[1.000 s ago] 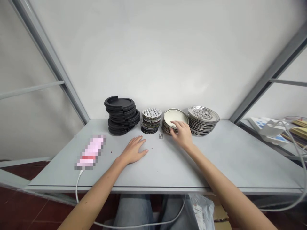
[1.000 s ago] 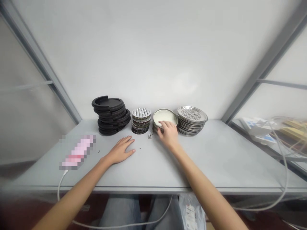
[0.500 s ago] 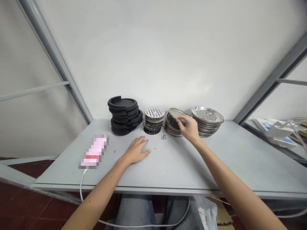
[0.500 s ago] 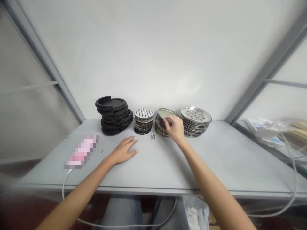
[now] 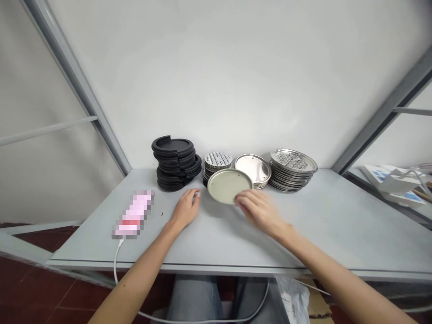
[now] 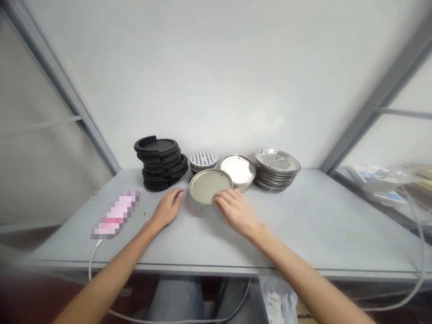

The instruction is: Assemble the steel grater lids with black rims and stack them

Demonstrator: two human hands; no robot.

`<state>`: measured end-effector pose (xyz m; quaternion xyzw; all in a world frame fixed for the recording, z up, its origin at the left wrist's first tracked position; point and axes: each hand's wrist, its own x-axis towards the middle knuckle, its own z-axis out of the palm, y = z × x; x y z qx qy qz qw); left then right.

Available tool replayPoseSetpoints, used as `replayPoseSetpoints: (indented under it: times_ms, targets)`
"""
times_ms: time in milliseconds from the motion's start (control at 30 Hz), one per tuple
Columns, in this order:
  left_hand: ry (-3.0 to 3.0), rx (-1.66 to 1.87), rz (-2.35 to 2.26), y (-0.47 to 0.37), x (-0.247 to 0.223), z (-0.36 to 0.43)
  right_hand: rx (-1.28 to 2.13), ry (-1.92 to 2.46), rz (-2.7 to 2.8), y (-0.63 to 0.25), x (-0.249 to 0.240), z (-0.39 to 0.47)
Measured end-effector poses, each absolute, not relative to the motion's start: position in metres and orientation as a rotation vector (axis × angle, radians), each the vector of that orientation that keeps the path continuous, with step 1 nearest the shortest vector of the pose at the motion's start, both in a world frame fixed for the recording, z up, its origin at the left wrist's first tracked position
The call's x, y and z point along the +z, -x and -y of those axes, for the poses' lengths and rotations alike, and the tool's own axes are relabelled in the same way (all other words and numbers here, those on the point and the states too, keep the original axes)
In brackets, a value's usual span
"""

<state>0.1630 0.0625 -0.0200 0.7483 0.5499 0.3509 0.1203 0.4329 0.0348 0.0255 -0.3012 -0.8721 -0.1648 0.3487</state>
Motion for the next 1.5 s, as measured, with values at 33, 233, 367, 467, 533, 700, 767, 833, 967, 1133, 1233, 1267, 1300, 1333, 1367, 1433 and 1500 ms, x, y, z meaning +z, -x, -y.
replayPoseSetpoints:
  times_ms: [33,233,367,467,533,700,767,833,967,1133,1233,1267,1300,1333,1367,1433,1500]
  targets:
    - [-2.172,1.048,-1.615,-0.162,-0.019,-0.063,-0.419,0.738,2.316,-0.427,0.018,-0.03]
    - [-2.205,1.037,-1.594,-0.161,-0.017,-0.063,-0.26,0.658,2.386,-0.413,-0.009,-0.029]
    - [-2.2,0.972,-1.587,-0.159,-0.018,-0.064,-0.054,0.652,2.413,-0.414,-0.016,-0.033]
    - [-2.211,0.931,-1.601,-0.158,-0.02,-0.064,0.081,0.671,2.446,-0.416,-0.017,-0.031]
    - [-2.233,0.92,-1.623,-0.16,-0.022,-0.064,0.162,0.684,2.466,-0.418,-0.015,-0.03]
    - [-2.31,0.886,-1.648,-0.162,-0.028,-0.064,0.273,0.751,2.344,-0.425,-0.009,-0.042]
    - [-2.325,0.88,-1.643,-0.161,-0.029,-0.065,0.242,0.862,2.256,-0.427,-0.009,-0.057]
    - [-2.328,0.884,-1.635,-0.159,-0.03,-0.066,0.205,1.008,2.214,-0.427,-0.011,-0.074]
    - [-2.325,0.914,-1.63,-0.155,-0.03,-0.068,0.12,1.114,2.247,-0.427,-0.019,-0.097]
    - [-2.32,0.955,-1.629,-0.149,-0.029,-0.07,0.187,1.02,2.331,-0.431,-0.027,-0.099]
    - [-2.321,0.933,-1.647,-0.147,-0.028,-0.07,0.199,1.004,2.306,-0.431,-0.03,-0.1]
    - [-2.324,0.92,-1.651,-0.147,-0.027,-0.07,0.205,0.996,2.3,-0.431,-0.032,-0.1]
    - [-2.327,0.909,-1.653,-0.147,-0.026,-0.069,0.214,0.989,2.294,-0.43,-0.033,-0.101]
    - [-2.333,0.898,-1.65,-0.147,-0.026,-0.069,0.223,0.987,2.285,-0.429,-0.035,-0.102]
    - [-2.342,0.888,-1.644,-0.148,-0.025,-0.068,0.229,0.992,2.272,-0.427,-0.036,-0.102]
    - [-2.37,0.875,-1.632,-0.149,-0.024,-0.065,0.234,0.998,2.245,-0.426,-0.039,-0.102]
    - [-2.403,0.864,-1.623,-0.151,-0.023,-0.063,0.24,0.99,2.22,-0.425,-0.041,-0.102]
